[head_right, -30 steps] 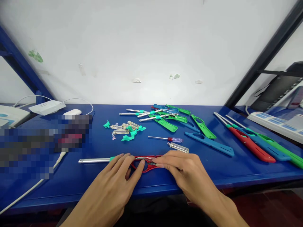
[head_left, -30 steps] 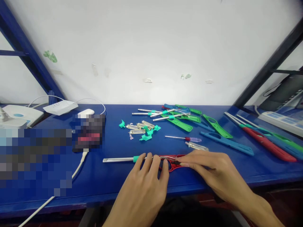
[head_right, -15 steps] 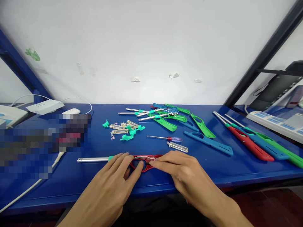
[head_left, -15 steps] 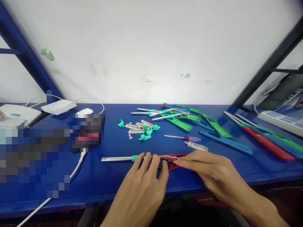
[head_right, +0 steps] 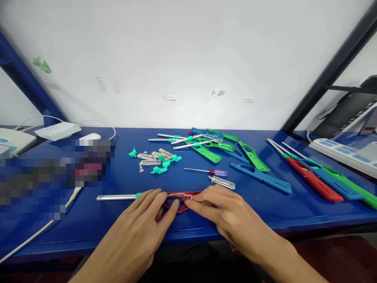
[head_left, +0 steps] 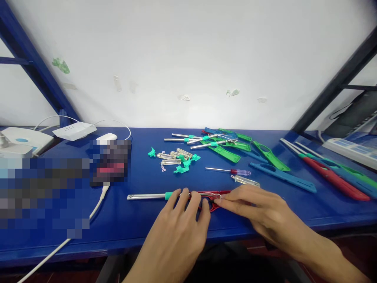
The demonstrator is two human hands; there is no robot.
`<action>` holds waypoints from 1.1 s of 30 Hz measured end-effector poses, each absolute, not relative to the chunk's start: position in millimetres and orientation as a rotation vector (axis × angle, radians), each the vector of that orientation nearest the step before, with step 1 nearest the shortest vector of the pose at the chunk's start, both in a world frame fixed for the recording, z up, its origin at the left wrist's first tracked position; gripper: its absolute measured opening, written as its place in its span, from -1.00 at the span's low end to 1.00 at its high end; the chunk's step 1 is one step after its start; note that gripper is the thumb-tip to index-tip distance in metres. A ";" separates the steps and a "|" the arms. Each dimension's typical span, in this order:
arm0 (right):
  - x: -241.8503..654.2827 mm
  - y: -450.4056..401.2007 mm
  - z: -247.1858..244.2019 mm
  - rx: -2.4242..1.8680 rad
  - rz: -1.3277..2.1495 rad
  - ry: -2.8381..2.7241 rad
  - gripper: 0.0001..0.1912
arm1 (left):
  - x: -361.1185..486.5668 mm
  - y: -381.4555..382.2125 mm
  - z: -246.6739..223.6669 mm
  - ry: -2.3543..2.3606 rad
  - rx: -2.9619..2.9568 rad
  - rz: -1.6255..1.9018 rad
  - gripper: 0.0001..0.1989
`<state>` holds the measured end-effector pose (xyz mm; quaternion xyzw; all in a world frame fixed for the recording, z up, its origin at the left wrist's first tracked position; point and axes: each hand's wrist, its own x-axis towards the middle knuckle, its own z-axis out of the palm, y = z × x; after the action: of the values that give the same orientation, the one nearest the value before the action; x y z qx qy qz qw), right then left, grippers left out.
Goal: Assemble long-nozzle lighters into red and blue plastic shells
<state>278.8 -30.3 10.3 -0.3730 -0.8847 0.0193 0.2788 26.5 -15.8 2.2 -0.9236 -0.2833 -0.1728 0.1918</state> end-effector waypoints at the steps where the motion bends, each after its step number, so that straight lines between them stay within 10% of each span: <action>1: 278.7 -30.2 10.2 -0.997 0.049 -2.365 -0.42 | 26.5 -15.9 2.2 -0.799 -2.593 -0.484 -0.53; 25: 284.7 -34.2 -4.5 -1.034 0.103 -2.288 -0.28 | 24.9 -14.9 0.7 -0.840 -2.588 -0.543 -0.42; 33: 280.7 -35.7 -3.5 -1.174 0.116 -2.223 -0.54 | 25.2 -13.2 0.1 -0.839 -2.630 -0.546 -0.40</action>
<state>280.7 -35.7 -3.5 -0.4440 -0.8405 0.0437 0.3073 25.2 -13.2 0.1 -0.9221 -0.2940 -0.1915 0.1631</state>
